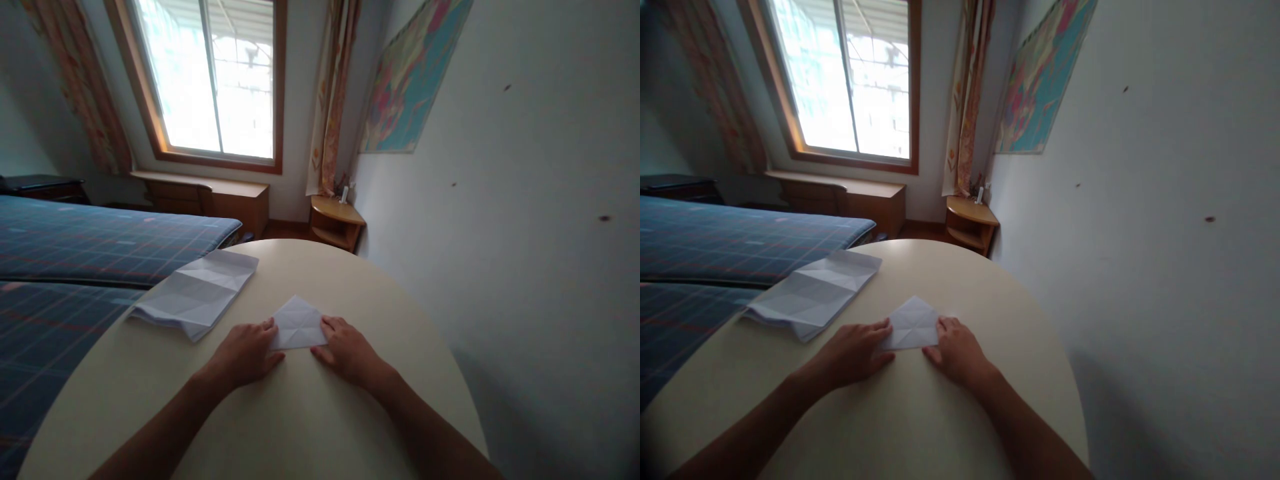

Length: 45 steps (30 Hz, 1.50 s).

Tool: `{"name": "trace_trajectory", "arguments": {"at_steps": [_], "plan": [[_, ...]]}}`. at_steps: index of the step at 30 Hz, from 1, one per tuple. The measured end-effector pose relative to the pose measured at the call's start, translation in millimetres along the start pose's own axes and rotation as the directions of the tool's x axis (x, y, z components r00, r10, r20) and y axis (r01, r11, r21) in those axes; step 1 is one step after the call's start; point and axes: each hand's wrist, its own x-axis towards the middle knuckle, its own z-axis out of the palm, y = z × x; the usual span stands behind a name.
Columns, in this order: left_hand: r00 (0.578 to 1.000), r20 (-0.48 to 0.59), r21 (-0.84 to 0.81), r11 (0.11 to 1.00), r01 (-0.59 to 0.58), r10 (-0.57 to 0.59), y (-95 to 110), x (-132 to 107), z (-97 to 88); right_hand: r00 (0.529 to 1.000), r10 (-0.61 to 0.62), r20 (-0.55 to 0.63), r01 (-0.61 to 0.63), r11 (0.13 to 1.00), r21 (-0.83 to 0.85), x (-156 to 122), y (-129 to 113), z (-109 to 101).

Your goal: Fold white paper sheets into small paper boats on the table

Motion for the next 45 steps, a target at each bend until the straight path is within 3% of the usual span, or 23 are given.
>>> {"name": "trace_trajectory", "arguments": {"at_steps": [5, 10, 19, 29, 39, 45], "plan": [[0.999, 0.015, -0.085, 0.995, -0.044, 0.045, -17.3, -2.5, -3.7, 0.998, -0.022, 0.057, 0.023, 1.000, -0.013, -2.4, 7.2, -7.7], [0.999, 0.014, -0.133, 0.990, -0.046, 0.048, -25.1, -1.1, 1.4, 1.000, -0.016, -0.012, 0.016, 0.999, -0.036, 0.5, 3.4, -0.2], [0.995, -0.075, -0.138, 0.987, -0.082, 0.072, -18.1, 5.0, 9.9, 0.998, -0.057, 0.004, 0.057, 0.998, -0.007, 11.6, 9.9, 17.7], [0.999, 0.004, -0.126, 0.991, -0.042, 0.043, -22.4, -1.1, 1.9, 0.997, -0.014, 0.072, 0.014, 1.000, -0.001, 8.4, 9.7, 13.2], [0.996, 0.004, -0.150, 0.985, -0.089, 0.090, -27.6, -1.3, 1.5, 0.993, -0.114, -0.012, 0.114, 0.993, -0.028, 10.7, 19.3, 18.4], [0.998, 0.025, -0.115, 0.992, -0.057, 0.061, -22.6, -3.1, -2.0, 0.991, -0.128, -0.033, 0.127, 0.991, -0.052, 10.3, 21.6, 21.3]]}}
